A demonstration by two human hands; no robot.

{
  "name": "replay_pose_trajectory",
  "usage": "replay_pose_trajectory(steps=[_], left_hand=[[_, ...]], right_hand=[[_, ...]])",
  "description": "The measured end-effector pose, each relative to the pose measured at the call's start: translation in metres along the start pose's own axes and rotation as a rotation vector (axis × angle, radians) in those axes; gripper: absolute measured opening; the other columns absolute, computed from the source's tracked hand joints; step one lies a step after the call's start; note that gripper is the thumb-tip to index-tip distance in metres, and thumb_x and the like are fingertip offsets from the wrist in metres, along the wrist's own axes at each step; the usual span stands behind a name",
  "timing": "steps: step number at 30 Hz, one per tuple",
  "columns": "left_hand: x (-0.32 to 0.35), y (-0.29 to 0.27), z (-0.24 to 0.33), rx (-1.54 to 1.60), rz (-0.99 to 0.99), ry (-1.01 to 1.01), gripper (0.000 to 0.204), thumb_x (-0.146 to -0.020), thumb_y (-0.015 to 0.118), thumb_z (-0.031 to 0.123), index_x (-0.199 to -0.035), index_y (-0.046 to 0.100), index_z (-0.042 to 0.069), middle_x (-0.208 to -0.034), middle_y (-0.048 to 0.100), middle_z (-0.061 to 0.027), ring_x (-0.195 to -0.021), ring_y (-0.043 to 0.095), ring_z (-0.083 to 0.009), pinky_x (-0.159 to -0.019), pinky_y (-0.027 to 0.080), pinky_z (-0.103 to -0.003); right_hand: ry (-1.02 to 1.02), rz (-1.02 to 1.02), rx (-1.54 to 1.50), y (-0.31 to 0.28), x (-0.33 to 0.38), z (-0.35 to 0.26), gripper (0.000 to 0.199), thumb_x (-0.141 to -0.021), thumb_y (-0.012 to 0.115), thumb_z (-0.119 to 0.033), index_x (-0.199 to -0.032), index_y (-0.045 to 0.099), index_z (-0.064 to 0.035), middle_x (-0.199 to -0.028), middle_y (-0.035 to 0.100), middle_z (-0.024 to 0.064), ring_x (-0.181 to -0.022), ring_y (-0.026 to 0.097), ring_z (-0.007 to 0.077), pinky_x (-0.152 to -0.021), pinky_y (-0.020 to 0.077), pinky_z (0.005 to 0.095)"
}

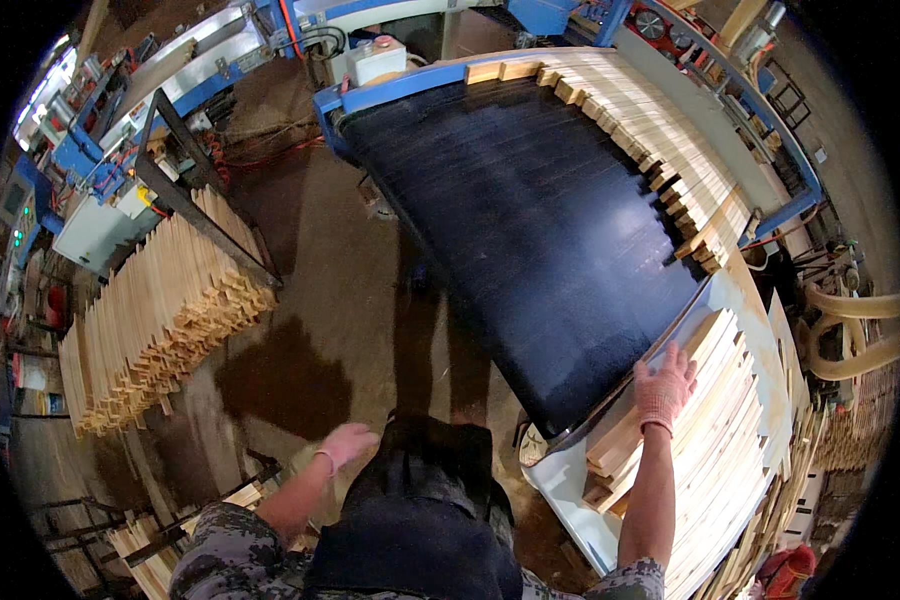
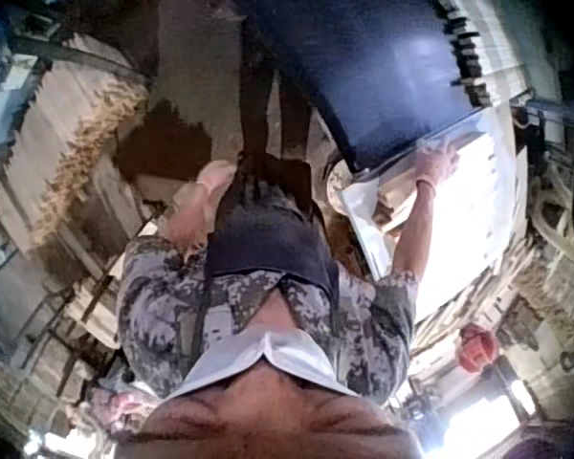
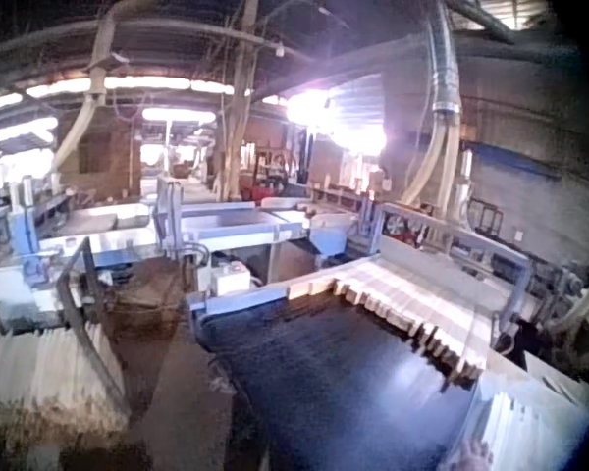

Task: The person repeatedly picks up stacks of light-colored wooden planks from a metal table and places them onto a conveyor belt. They align the planks by hand and move them between the table and the conveyor in a continuous loop.

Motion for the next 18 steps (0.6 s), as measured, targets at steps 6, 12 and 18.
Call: replay_pose_trajectory(steps=[6, 12, 18], left_hand=[[0.027, 0.042, -0.343, 0.463, 0.148, -0.797, 0.049, -0.104, 0.061, 0.041, -0.121, 0.069, -0.004, -0.117, 0.071, -0.0172, -0.097, 0.068, -0.0325, -0.085, 0.055, -0.048], [0.076, 0.068, -0.231, 0.703, 0.28, -0.771, 0.054, -0.104, 0.06, 0.044, -0.127, 0.069, -0.004, -0.103, 0.074, -0.0195, -0.093, 0.071, -0.0335, -0.09, 0.056, -0.046], [0.018, 0.048, -0.197, 0.355, 0.415, -0.559, 0.08, -0.088, 0.066, 0.062, -0.124, 0.072, -0.009, -0.122, 0.073, -0.0323, -0.12, 0.07, -0.0416, -0.102, 0.051, -0.045]], right_hand=[[0.015, 0.064, -0.088, 0.042, -0.012, 0.043, 0.079, -0.092, 0.075, -0.04, -0.159, 0.048, -0.0098, -0.161, 0.052, 0.0132, -0.154, 0.038, 0.0378, -0.128, 0.0298, 0.0462], [-0.004, 0.05, -0.041, 0.035, -0.013, 0.029, 0.074, -0.093, 0.073, -0.039, -0.157, 0.051, -0.0093, -0.157, 0.056, 0.0153, -0.153, 0.039, 0.04, -0.127, 0.031, 0.0473], [-0.01, 0.097, -0.081, 0.038, -0.016, 0.035, 0.072, -0.092, 0.072, -0.038, -0.155, 0.054, -0.008, -0.151, 0.06, 0.0184, -0.153, 0.039, 0.041, -0.126, 0.0306, 0.0495]])
Point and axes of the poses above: each hand's wrist, its own x-axis away from the middle knuckle, its own y-axis out of the palm, z = x × y, the point moved 7 cm from there along -x, towards the middle knuckle
